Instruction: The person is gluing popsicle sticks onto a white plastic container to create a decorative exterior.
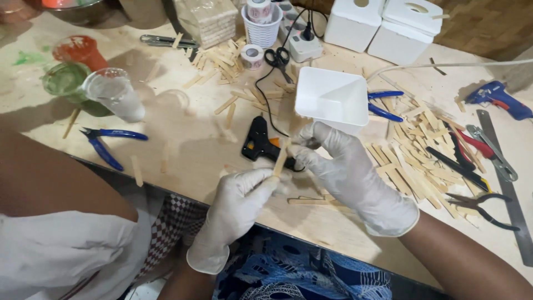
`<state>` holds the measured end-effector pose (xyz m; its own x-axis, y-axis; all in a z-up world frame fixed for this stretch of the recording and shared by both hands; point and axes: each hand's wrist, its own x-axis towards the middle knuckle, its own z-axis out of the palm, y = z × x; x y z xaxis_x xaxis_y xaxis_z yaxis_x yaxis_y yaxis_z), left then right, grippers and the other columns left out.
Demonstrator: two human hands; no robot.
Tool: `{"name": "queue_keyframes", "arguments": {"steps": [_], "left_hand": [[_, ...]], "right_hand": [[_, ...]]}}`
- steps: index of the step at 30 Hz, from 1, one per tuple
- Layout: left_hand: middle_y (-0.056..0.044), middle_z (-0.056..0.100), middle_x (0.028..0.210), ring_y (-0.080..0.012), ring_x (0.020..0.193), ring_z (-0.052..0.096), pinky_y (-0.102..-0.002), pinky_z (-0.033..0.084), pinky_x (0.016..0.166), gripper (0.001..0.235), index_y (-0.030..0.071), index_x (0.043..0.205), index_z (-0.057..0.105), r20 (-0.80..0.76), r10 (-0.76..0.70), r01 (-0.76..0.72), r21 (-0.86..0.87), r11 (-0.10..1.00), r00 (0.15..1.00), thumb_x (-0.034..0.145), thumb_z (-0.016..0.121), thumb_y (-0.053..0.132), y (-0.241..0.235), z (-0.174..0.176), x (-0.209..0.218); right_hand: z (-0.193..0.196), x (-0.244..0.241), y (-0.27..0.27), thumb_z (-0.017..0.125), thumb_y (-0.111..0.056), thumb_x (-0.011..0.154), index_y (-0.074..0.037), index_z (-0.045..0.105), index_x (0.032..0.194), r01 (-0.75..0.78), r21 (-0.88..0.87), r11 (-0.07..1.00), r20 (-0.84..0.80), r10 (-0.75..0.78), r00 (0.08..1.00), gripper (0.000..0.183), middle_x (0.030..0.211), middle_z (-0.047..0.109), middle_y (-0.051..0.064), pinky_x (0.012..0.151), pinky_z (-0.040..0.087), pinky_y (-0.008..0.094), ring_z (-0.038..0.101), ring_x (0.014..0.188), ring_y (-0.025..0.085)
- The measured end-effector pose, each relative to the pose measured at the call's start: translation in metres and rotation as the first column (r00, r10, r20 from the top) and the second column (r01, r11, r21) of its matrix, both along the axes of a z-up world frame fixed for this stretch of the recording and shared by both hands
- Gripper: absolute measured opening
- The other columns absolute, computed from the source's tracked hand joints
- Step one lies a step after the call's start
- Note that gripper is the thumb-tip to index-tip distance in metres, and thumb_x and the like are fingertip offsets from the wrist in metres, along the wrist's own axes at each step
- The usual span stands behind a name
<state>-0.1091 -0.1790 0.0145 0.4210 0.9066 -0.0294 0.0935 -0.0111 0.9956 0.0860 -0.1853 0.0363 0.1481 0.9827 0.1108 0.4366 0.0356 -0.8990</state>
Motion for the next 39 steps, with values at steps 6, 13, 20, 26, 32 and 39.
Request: {"name": "queue_keyframes", "arguments": {"steps": [6, 13, 20, 26, 32, 39], "left_hand": [[-0.009, 0.083, 0.086, -0.0102, 0.081, 0.075, -0.025, 0.059, 0.079, 0.02, 0.015, 0.101, 0.086, -0.136, 0.232, -0.26, -0.247, 0.933, 0.963, 0.09, 0.07, 0.013, 0.013, 0.013, -0.012], [-0.012, 0.082, 0.085, -0.0105, 0.08, 0.075, -0.023, 0.061, 0.073, 0.017, 0.014, 0.1, 0.086, -0.085, 0.291, -0.303, -0.299, 0.905, 0.953, 0.087, 0.076, 0.012, 0.028, -0.028, -0.012], [0.005, 0.074, 0.086, -0.0093, 0.07, 0.069, -0.023, 0.051, 0.062, 0.009, 0.014, 0.099, 0.08, 0.297, 0.67, -0.196, 0.955, -0.224, 0.681, 0.091, 0.078, 0.012, 0.031, -0.04, -0.017], [0.006, 0.072, 0.085, -0.0106, 0.073, 0.071, -0.024, 0.051, 0.062, 0.009, 0.015, 0.099, 0.079, 0.262, 0.672, -0.147, 0.963, -0.224, 0.692, 0.091, 0.077, 0.012, 0.037, -0.051, -0.018], [-0.01, 0.078, 0.077, -0.0203, 0.076, 0.073, -0.033, 0.058, 0.072, 0.009, 0.006, 0.091, 0.081, 0.137, 0.519, -0.526, 0.401, 0.75, 0.844, 0.082, 0.08, 0.008, 0.035, -0.036, -0.014], [-0.01, 0.081, 0.082, -0.0119, 0.083, 0.075, -0.029, 0.06, 0.078, 0.013, 0.013, 0.094, 0.085, -0.102, 0.466, -0.477, -0.197, 0.856, 0.879, 0.087, 0.076, 0.018, 0.049, -0.018, -0.003]], "right_hand": [[-0.062, -0.005, 0.03, 0.073, -0.041, 0.088, -0.01, 0.059, 0.114, -0.318, 0.267, 0.91, 0.859, -0.075, 0.507, 0.043, 0.096, 0.062, 0.011, 0.078, 0.051, 0.046, 0.064, 0.092, 0.033], [-0.093, -0.018, 0.047, 0.078, -0.034, 0.08, 0.001, 0.055, 0.137, -0.32, 0.227, 0.92, 0.927, -0.104, 0.36, 0.071, 0.105, 0.061, 0.021, 0.078, 0.055, 0.042, 0.064, 0.096, 0.037], [-0.115, -0.008, 0.054, 0.068, -0.032, 0.087, -0.003, 0.057, 0.132, -0.341, 0.289, 0.894, 0.87, -0.097, 0.484, 0.055, 0.099, 0.059, 0.019, 0.082, 0.055, 0.044, 0.063, 0.096, 0.038], [-0.076, -0.006, 0.036, 0.055, -0.027, 0.1, -0.007, 0.057, 0.124, -0.244, 0.06, 0.968, 0.777, 0.108, 0.62, 0.031, 0.096, 0.061, 0.014, 0.084, 0.055, 0.044, 0.066, 0.097, 0.036], [-0.049, -0.005, 0.037, 0.063, -0.031, 0.098, -0.01, 0.07, 0.112, 0.011, -0.1, 0.995, 0.292, 0.019, 0.956, 0.026, 0.086, 0.072, 0.013, 0.08, 0.057, 0.041, 0.072, 0.087, 0.027], [-0.072, 0.011, 0.052, 0.085, -0.029, 0.088, -0.016, 0.078, 0.095, 0.25, -0.09, 0.964, -0.056, -0.255, 0.965, 0.016, 0.061, 0.068, 0.002, 0.064, 0.056, 0.027, 0.065, 0.059, 0.01]]}}
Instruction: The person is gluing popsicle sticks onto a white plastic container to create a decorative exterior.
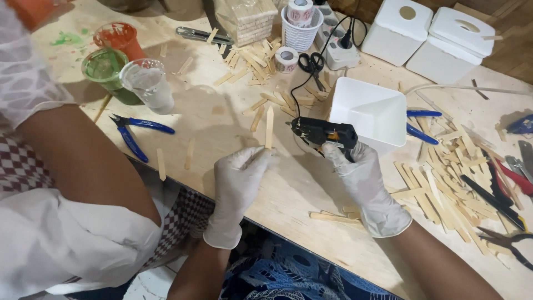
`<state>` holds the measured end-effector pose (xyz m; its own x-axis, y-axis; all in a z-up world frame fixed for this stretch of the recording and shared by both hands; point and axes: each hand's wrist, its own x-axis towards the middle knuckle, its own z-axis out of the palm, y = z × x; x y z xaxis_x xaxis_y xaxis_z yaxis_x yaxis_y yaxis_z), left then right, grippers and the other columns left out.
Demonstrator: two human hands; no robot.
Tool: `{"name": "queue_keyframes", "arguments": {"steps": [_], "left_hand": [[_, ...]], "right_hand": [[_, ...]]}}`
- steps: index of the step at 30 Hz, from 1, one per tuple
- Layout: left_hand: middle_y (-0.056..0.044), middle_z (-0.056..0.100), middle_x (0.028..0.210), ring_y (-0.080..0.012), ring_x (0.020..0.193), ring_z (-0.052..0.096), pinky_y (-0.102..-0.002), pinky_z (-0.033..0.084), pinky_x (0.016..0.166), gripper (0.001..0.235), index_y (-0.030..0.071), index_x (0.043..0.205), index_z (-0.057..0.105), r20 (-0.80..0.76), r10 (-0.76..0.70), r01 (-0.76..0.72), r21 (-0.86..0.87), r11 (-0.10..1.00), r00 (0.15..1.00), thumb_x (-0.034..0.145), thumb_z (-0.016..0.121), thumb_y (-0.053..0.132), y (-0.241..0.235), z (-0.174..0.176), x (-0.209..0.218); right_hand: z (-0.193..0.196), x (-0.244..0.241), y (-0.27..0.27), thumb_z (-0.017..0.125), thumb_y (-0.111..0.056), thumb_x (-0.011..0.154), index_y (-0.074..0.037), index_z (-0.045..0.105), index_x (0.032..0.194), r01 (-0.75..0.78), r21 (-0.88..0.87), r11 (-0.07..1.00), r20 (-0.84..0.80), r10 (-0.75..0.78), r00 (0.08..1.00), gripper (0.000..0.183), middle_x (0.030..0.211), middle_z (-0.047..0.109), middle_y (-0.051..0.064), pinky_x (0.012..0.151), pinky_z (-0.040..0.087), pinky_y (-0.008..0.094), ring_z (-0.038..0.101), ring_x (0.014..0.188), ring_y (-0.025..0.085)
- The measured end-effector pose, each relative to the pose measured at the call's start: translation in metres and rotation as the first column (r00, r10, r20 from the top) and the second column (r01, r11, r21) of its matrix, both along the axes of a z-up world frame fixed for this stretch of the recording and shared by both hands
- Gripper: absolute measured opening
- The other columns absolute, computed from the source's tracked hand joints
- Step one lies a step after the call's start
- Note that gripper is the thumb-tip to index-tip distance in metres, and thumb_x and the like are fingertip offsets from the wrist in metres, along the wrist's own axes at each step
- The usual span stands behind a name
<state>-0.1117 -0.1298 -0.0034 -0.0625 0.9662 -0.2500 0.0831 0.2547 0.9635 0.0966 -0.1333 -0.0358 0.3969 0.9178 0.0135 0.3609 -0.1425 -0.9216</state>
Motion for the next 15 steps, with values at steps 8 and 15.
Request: {"name": "queue_keyframes", "arguments": {"steps": [8, 15], "left_hand": [[-0.008, 0.079, 0.073, -0.0131, 0.069, 0.072, -0.023, 0.053, 0.064, 0.013, 0.013, 0.091, 0.085, -0.144, 0.048, -0.043, 0.039, 0.998, 0.988, 0.079, 0.084, 0.019, 0.009, -0.024, 0.004], [-0.01, 0.08, 0.077, -0.0161, 0.072, 0.074, -0.026, 0.055, 0.065, 0.014, 0.011, 0.09, 0.084, -0.141, 0.014, -0.006, 0.059, 0.998, 0.99, 0.078, 0.085, 0.017, 0.006, -0.019, 0.001]], "right_hand": [[-0.032, 0.016, 0.002, 0.086, -0.023, 0.087, -0.01, 0.073, 0.079, -0.05, 0.021, 0.999, -0.025, 0.051, 0.998, 0.02, 0.053, 0.063, 0.003, 0.055, 0.05, 0.025, 0.057, 0.052, 0.009], [0.031, -0.029, -0.006, 0.086, -0.021, 0.087, -0.008, 0.07, 0.074, -0.04, 0.017, 0.999, -0.074, 0.042, 0.996, 0.024, 0.051, 0.061, 0.006, 0.053, 0.05, 0.026, 0.058, 0.049, 0.011]]}}
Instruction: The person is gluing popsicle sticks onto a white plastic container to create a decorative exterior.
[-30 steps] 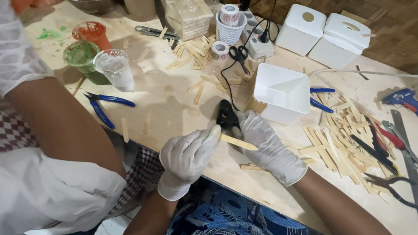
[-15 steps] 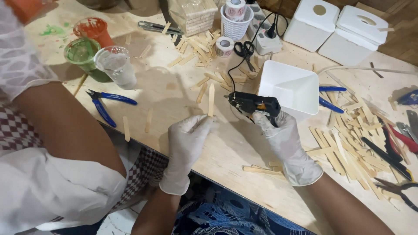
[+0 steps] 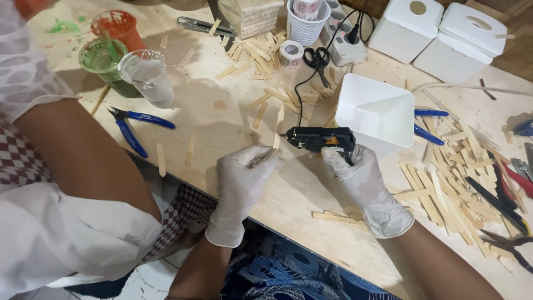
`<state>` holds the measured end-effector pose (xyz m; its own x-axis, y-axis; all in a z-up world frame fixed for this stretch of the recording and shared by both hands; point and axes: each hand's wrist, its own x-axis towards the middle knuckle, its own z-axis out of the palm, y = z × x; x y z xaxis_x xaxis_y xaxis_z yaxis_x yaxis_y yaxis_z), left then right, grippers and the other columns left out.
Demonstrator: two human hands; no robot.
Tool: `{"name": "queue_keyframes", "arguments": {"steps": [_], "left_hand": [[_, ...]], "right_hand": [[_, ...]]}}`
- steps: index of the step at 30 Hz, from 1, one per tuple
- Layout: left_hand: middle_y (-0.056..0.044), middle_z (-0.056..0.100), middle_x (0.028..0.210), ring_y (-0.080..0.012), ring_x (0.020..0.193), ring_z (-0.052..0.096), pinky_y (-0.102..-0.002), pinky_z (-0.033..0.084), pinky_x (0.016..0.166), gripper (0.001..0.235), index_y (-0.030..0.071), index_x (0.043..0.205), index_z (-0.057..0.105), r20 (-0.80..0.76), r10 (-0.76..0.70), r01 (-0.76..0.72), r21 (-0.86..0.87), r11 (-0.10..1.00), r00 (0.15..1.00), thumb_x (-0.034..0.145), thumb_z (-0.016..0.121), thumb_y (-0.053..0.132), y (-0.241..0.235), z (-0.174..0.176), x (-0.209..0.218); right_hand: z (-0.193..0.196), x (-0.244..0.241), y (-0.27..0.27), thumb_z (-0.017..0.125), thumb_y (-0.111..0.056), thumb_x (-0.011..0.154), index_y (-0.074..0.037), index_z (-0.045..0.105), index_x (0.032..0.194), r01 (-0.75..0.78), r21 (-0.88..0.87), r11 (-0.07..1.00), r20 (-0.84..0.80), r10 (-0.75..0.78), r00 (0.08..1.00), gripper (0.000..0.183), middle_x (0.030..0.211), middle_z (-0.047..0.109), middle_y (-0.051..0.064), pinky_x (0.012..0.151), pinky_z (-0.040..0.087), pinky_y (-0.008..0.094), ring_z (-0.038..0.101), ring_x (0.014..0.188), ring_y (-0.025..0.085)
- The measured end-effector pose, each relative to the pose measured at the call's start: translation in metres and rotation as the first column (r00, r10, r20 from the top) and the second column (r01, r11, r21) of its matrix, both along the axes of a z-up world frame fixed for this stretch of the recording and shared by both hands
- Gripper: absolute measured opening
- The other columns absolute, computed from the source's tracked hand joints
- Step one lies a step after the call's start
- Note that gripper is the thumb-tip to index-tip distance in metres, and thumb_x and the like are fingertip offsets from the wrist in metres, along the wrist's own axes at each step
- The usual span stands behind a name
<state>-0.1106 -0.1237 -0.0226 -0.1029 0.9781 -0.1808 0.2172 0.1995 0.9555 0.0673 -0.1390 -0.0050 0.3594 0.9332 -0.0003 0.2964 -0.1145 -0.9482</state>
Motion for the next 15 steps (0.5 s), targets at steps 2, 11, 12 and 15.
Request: {"name": "queue_keyframes", "arguments": {"steps": [2, 11, 12, 15], "left_hand": [[-0.01, 0.08, 0.076, -0.0152, 0.072, 0.074, -0.025, 0.055, 0.065, 0.012, 0.011, 0.089, 0.085, -0.001, -0.005, 0.005, 0.007, 1.0, 1.0, 0.078, 0.084, 0.017, -0.001, 0.001, 0.0], [-0.009, 0.079, 0.072, -0.0129, 0.071, 0.073, -0.025, 0.056, 0.065, 0.006, 0.013, 0.083, 0.084, 0.027, -0.021, 0.02, 0.047, 0.999, 0.999, 0.079, 0.084, 0.018, -0.003, -0.002, 0.002], [-0.009, 0.079, 0.071, -0.0151, 0.07, 0.075, -0.025, 0.056, 0.064, 0.005, 0.014, 0.081, 0.084, 0.002, -0.028, 0.028, 0.066, 0.997, 1.0, 0.079, 0.085, 0.019, -0.003, -0.004, 0.002], [-0.009, 0.079, 0.072, -0.0119, 0.071, 0.072, -0.025, 0.056, 0.066, 0.002, 0.014, 0.08, 0.084, 0.061, -0.026, 0.021, 0.092, 0.996, 0.998, 0.079, 0.085, 0.016, -0.003, -0.006, 0.004]], "right_hand": [[-0.002, 0.0, 0.0, 0.085, -0.021, 0.088, -0.008, 0.07, 0.073, -0.005, -0.001, 1.0, 0.002, 0.005, 1.0, 0.025, 0.05, 0.061, 0.006, 0.053, 0.05, 0.026, 0.057, 0.048, 0.011], [-0.015, 0.009, 0.002, 0.08, -0.023, 0.092, -0.01, 0.064, 0.06, -0.044, 0.001, 0.999, 0.007, 0.044, 0.999, 0.038, 0.046, 0.058, 0.005, 0.052, 0.049, 0.025, 0.055, 0.044, 0.013], [-0.016, 0.01, 0.002, 0.079, -0.023, 0.093, -0.01, 0.063, 0.057, -0.053, 0.0, 0.999, -0.001, 0.053, 0.999, 0.041, 0.045, 0.058, 0.005, 0.051, 0.049, 0.025, 0.054, 0.043, 0.012], [-0.02, 0.005, 0.0, 0.079, -0.022, 0.093, -0.009, 0.061, 0.06, -0.048, 0.016, 0.999, -0.046, 0.049, 0.998, 0.04, 0.046, 0.057, 0.005, 0.053, 0.048, 0.024, 0.053, 0.046, 0.012]]}}
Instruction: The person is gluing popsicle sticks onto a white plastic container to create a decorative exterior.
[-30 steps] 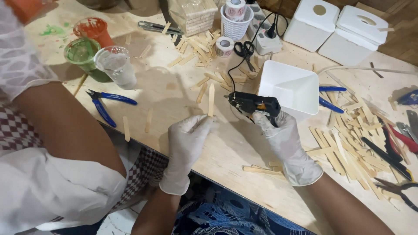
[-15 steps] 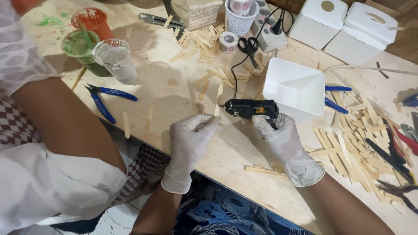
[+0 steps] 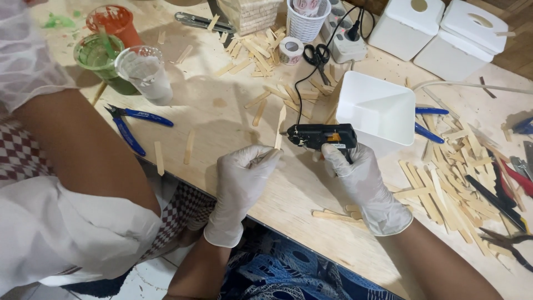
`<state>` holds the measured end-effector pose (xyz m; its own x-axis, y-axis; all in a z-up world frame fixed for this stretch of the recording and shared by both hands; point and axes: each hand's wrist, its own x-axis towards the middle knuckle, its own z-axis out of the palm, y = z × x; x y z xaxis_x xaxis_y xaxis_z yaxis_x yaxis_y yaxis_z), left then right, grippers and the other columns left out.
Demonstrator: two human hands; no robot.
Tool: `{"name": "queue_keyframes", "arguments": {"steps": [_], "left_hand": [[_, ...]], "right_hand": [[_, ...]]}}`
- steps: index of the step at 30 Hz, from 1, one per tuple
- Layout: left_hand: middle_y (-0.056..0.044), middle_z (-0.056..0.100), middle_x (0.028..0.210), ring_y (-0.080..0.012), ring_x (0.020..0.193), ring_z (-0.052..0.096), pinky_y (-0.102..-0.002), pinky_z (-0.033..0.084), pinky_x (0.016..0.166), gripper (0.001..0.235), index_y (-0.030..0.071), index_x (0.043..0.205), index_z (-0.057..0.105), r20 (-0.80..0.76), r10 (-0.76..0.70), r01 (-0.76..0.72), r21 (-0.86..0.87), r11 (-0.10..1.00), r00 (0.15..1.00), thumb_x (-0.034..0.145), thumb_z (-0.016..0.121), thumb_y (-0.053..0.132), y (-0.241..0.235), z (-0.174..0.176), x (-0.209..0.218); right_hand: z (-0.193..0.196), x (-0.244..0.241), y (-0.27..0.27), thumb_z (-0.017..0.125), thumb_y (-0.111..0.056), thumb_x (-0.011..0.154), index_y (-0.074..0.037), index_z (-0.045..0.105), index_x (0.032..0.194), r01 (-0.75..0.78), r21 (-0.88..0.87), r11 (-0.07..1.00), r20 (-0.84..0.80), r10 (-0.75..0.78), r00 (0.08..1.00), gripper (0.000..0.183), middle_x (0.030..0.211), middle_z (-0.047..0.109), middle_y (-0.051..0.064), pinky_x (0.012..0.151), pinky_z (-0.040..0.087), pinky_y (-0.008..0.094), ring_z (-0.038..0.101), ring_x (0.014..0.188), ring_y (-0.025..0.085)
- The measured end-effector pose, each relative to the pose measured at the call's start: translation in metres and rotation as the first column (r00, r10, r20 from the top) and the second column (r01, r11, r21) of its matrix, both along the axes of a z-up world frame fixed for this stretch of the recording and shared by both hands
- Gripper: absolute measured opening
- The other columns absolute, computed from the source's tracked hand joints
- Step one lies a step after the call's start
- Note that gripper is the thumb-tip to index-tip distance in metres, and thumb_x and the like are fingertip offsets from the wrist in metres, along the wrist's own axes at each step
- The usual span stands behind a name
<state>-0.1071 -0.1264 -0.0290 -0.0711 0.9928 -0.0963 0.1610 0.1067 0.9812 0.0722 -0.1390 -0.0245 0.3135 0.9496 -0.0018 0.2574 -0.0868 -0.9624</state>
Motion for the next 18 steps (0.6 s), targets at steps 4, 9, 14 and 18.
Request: {"name": "queue_keyframes", "arguments": {"steps": [4, 9, 14, 18], "left_hand": [[-0.009, 0.078, 0.07, -0.0146, 0.069, 0.074, -0.026, 0.057, 0.064, 0.003, 0.016, 0.078, 0.084, -0.035, 0.001, 0.0, 0.034, 0.999, 0.999, 0.077, 0.087, 0.018, 0.002, -0.006, -0.002], [-0.013, 0.079, 0.073, -0.0139, 0.071, 0.072, -0.027, 0.058, 0.069, 0.005, 0.012, 0.081, 0.084, 0.016, -0.011, 0.011, -0.01, 1.0, 1.0, 0.078, 0.084, 0.016, 0.0, 0.003, -0.004], [-0.01, 0.079, 0.071, -0.0121, 0.071, 0.071, -0.027, 0.057, 0.069, 0.004, 0.014, 0.08, 0.084, 0.008, -0.019, 0.019, -0.003, 1.0, 1.0, 0.077, 0.085, 0.017, 0.003, 0.0, -0.006], [-0.012, 0.08, 0.075, -0.0124, 0.073, 0.072, -0.026, 0.058, 0.071, 0.003, 0.014, 0.081, 0.084, 0.028, -0.032, 0.032, -0.012, 0.999, 0.999, 0.078, 0.084, 0.015, 0.002, 0.001, -0.008]], "right_hand": [[-0.001, 0.004, -0.002, 0.078, -0.023, 0.095, -0.01, 0.061, 0.06, -0.016, 0.005, 1.0, 0.006, 0.016, 1.0, 0.042, 0.046, 0.057, 0.005, 0.055, 0.047, 0.025, 0.052, 0.046, 0.012], [-0.004, 0.013, -0.007, 0.075, -0.025, 0.097, -0.01, 0.063, 0.06, -0.043, 0.0, 0.999, 0.052, 0.043, 0.998, 0.042, 0.047, 0.059, 0.005, 0.057, 0.048, 0.025, 0.053, 0.047, 0.013], [-0.005, 0.013, -0.006, 0.075, -0.025, 0.098, -0.01, 0.067, 0.061, -0.07, 0.002, 0.998, 0.106, 0.069, 0.992, 0.04, 0.047, 0.061, 0.005, 0.058, 0.05, 0.025, 0.054, 0.047, 0.012], [-0.008, 0.014, -0.006, 0.073, -0.026, 0.098, -0.011, 0.07, 0.064, -0.065, -0.012, 0.998, 0.128, 0.066, 0.99, 0.037, 0.047, 0.062, 0.005, 0.061, 0.051, 0.025, 0.056, 0.048, 0.014]]}}
